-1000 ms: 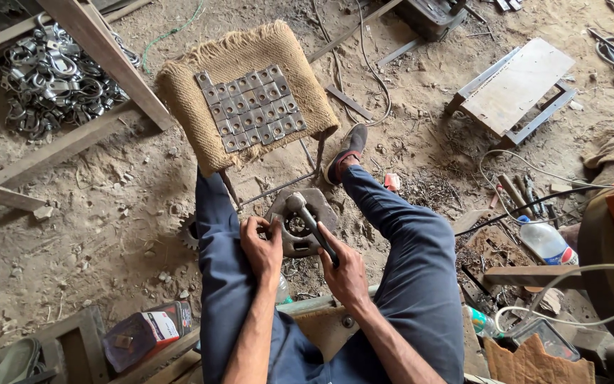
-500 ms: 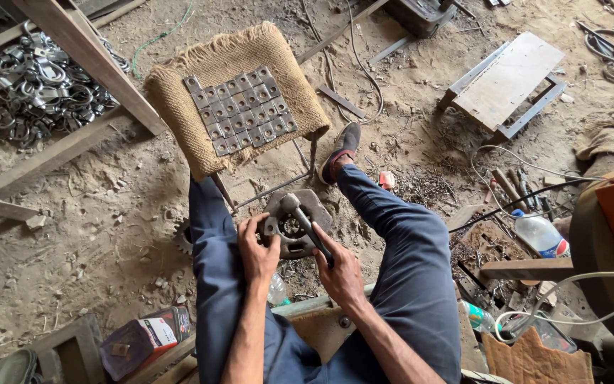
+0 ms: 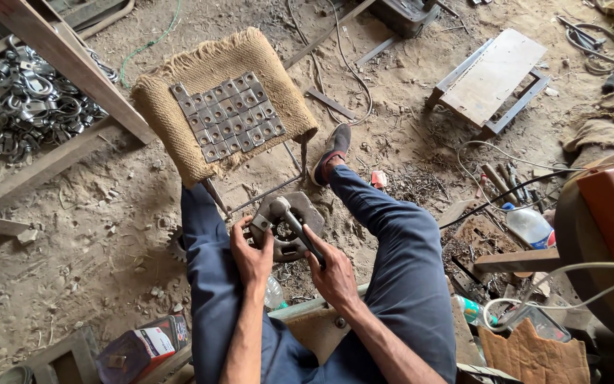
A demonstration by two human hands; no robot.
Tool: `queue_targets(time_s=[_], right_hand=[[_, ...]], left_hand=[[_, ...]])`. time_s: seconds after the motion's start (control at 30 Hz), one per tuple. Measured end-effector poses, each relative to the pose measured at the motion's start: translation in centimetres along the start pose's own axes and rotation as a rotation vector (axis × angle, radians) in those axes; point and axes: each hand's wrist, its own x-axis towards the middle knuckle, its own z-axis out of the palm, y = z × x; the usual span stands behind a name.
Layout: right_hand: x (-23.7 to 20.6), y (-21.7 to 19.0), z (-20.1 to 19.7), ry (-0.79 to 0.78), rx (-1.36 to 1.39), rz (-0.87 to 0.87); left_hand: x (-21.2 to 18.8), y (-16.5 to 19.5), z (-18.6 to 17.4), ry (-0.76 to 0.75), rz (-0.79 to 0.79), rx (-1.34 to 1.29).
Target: The person sits and repeatedly strikes a small metal piece on a lap anvil using a hammer. They pick up a metal piece from a nearby pile, position it on the anvil, and hammer it multiple times before placing it on a chair.
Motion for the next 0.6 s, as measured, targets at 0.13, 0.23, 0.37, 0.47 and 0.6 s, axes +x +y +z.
queue_targets(time_s=[0.13,0.23,0.37,0.47,0.6], right_hand=[[-0.2,0.5,0.0,0.013,-0.043,-0.077],[-0.2,0.3,-0.3,-0.048,-0.099,-0.039],[-0.4,-0.8,-0.5,-0.057,-0.049,-0.082],[-0.5,-1.3,-0.7,-0.063,-0.043,-0.09],[-0.5,-1.3,-0.7,-0.074,-0.061,-0.08]], left_hand=[[-0.3,-0.8,-0.1,-0.021,-0.001,0.001],[-0.1,-1.2,-0.1,-0.049,-0.026,-0.015],[-0.3,-1.5,-0.1,-0.048,-0.02,0.04],[-0.4,-1.7,-0.2,-0.05,-0.015,0.05],[-0.5,-1.6,-0.3,-0.054,-0.013,0.07]])
